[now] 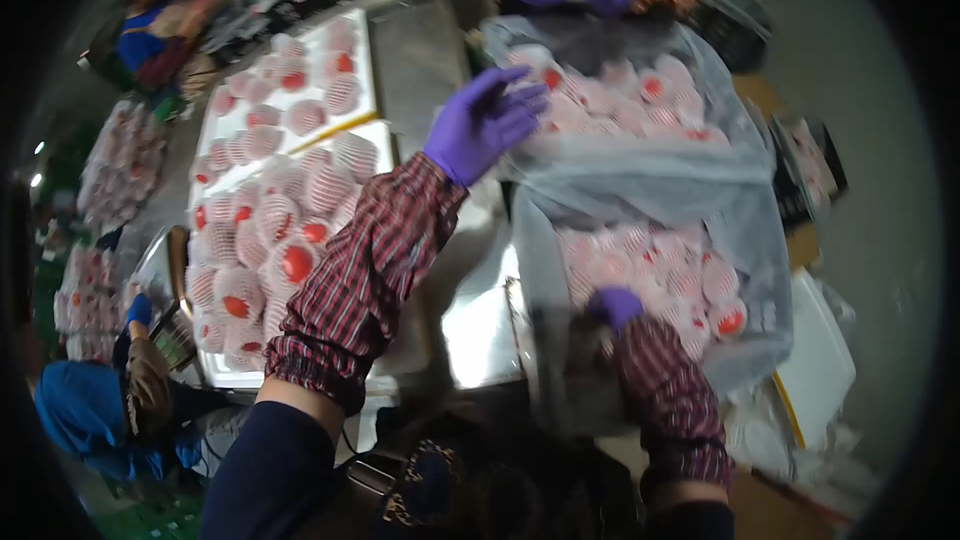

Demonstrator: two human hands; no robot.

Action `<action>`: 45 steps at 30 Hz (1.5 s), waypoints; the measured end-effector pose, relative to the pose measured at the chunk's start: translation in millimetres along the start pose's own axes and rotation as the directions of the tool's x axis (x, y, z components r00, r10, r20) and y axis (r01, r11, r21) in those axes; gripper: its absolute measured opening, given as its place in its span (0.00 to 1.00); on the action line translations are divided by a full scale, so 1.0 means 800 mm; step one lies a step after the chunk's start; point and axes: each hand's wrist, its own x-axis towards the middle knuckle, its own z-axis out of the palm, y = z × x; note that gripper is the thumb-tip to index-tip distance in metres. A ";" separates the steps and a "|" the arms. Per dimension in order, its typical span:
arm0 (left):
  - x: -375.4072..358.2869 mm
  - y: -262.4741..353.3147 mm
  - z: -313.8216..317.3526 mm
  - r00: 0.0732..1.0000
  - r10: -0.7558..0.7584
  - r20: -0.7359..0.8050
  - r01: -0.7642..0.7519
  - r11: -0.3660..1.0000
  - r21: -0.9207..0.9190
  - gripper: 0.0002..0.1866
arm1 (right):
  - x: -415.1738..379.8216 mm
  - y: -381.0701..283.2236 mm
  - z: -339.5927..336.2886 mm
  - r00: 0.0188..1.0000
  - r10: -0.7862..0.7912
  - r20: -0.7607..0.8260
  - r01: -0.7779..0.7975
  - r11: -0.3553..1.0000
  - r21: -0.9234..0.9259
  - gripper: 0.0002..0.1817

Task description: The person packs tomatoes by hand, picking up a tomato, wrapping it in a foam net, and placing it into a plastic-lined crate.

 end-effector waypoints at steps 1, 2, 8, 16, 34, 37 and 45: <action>-0.005 -0.043 0.012 0.994 -0.105 0.041 0.105 0.994 -0.017 0.19 | 0.000 0.009 -0.014 0.981 0.077 -0.180 -0.069 0.996 0.049 0.14; -0.008 -0.082 0.023 0.973 -0.210 0.095 0.213 0.977 -0.027 0.20 | 0.003 0.023 -0.039 0.978 0.165 -0.132 -0.132 0.964 0.229 0.17; -0.032 -0.225 -0.006 0.881 -0.427 -0.203 0.378 0.895 -0.238 0.17 | 0.004 0.123 -0.045 0.820 0.504 -0.272 -0.259 0.750 0.609 0.13; -0.026 -0.233 -0.010 0.871 -0.345 -0.349 0.313 0.939 -0.146 0.16 | 0.025 0.001 -0.012 0.957 0.034 -0.288 -0.087 0.981 -0.174 0.27; -0.029 -0.222 0.011 0.961 -0.202 -0.187 0.182 0.976 -0.120 0.26 | -0.056 -0.056 -0.173 0.730 0.431 -0.531 0.400 0.360 0.843 0.25; -0.026 -0.226 0.006 0.958 -0.250 -0.139 0.231 0.963 -0.136 0.25 | -0.058 -0.072 -0.182 0.576 0.084 -0.813 0.343 0.878 0.334 0.29; -0.033 -0.229 0.020 0.972 -0.223 -0.071 0.234 0.925 0.300 0.28 | -0.033 -0.026 -0.157 0.686 0.549 -0.477 0.445 0.202 0.872 0.17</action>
